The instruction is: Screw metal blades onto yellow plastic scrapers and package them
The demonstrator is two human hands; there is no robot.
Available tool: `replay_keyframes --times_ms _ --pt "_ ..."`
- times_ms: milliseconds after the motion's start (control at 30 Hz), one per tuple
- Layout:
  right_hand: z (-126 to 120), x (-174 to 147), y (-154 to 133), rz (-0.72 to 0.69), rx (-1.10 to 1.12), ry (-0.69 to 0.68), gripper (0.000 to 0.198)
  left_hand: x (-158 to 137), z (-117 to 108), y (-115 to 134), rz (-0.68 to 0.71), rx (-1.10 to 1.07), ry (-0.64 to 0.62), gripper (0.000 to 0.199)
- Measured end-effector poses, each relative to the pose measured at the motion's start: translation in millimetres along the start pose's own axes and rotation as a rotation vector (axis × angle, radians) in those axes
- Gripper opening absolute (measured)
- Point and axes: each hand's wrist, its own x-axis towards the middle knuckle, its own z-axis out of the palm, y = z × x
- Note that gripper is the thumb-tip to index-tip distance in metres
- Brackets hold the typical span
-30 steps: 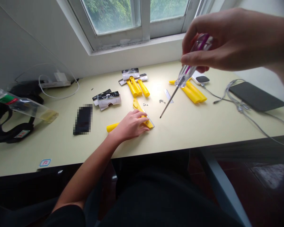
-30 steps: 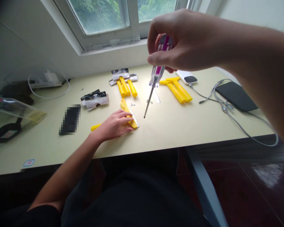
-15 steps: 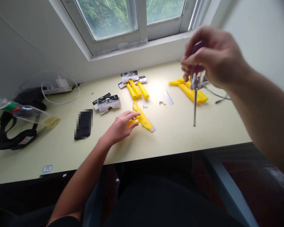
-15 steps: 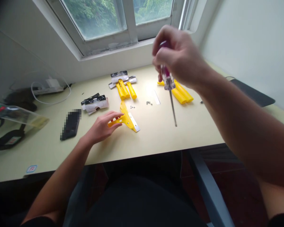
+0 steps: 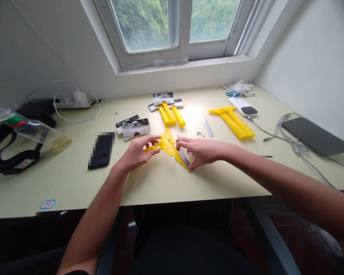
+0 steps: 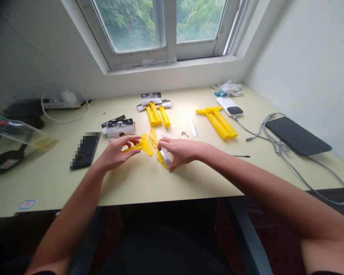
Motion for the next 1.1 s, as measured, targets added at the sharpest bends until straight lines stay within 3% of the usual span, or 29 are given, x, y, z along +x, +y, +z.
replay_keyframes --times_ms 233,433,600,733,933,1100 --pt "-10 -9 7 0.066 0.025 0.017 0.064 -1 2 2 0.033 0.025 -0.022 0.038" --pt "-53 -40 57 0.354 -0.192 0.113 0.057 -1 3 3 0.058 0.038 -0.032 0.039" --pt "-73 -34 81 0.409 -0.226 0.029 0.054 -2 0 2 0.056 0.058 -0.022 0.037" --pt "-62 -25 55 0.310 -0.204 0.033 0.051 -3 -6 3 0.023 0.064 0.023 0.036" --pt "-15 -9 -12 0.027 -0.111 -0.044 0.048 -4 -9 1 -0.012 0.066 0.024 0.037" --pt "-2 8 -18 -0.020 -0.193 -0.088 0.045 -5 -9 -2 -0.016 0.061 0.021 0.037"
